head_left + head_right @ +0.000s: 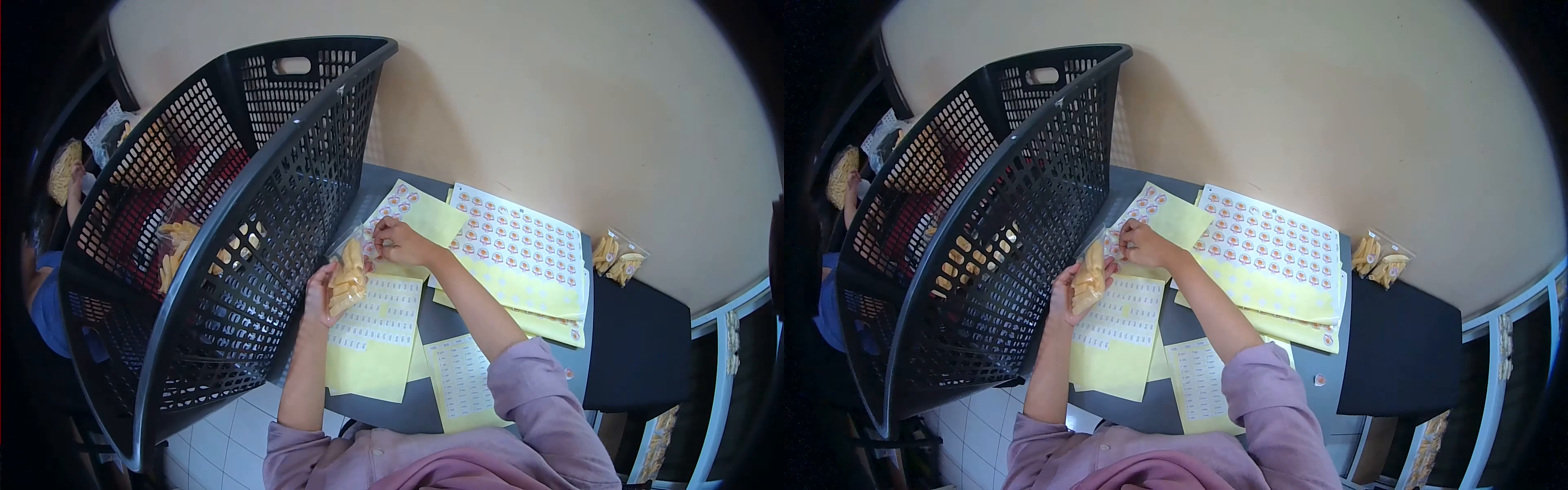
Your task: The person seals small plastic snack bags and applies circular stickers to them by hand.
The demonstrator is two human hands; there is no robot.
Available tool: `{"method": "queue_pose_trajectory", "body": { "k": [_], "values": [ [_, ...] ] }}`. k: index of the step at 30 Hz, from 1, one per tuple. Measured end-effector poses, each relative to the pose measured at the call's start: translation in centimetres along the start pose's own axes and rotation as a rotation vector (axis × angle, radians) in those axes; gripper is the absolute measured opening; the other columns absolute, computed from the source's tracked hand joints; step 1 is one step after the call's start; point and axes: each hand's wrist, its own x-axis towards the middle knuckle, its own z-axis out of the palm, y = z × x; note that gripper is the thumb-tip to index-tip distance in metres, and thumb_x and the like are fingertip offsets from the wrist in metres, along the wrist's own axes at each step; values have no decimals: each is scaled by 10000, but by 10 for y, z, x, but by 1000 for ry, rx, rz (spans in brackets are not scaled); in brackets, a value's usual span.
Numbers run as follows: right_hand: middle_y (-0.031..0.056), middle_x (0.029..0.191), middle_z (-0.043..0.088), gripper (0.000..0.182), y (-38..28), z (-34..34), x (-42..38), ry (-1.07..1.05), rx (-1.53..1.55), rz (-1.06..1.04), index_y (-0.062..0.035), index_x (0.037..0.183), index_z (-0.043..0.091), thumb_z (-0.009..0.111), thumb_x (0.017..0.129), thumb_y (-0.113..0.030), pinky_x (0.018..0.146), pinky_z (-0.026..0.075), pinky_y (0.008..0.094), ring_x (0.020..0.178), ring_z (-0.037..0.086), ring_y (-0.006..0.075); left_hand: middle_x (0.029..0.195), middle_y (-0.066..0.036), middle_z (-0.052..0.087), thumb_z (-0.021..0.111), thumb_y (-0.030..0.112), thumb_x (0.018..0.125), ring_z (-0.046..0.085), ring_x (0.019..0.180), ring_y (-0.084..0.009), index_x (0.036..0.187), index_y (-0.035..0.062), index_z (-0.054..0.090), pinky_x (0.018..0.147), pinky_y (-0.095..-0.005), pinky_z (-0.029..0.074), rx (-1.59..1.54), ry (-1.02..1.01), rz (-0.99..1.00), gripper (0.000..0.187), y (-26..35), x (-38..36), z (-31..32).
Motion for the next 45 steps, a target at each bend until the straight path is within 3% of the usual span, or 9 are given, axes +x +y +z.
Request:
{"method": "queue_pose_trajectory", "body": {
  "k": [5,29,45],
  "values": [
    [149,914,507,99,1,-1,1,-8,11,-9,19,679,569,501,670,-54,804,402,335,907,471,274,1276,-217,337,356,228,834,331,1193,-322,1280,-18,255,947,-418,337,20,-1,-4,520,0,0,0],
    [130,901,491,208,1,-3,3,0,228,120,73,754,582,492,717,-111,769,426,291,849,487,219,1246,-207,384,370,234,828,387,1163,-285,1267,-34,274,935,-380,356,77,-3,12,523,-2,4,-8],
    [108,900,491,217,9,0,5,27,286,140,58,695,565,504,729,-148,788,389,291,870,484,207,1236,-209,394,387,240,821,416,1137,-278,1264,-35,277,922,-365,369,125,-11,1,533,-1,-1,1]
  ]
}}
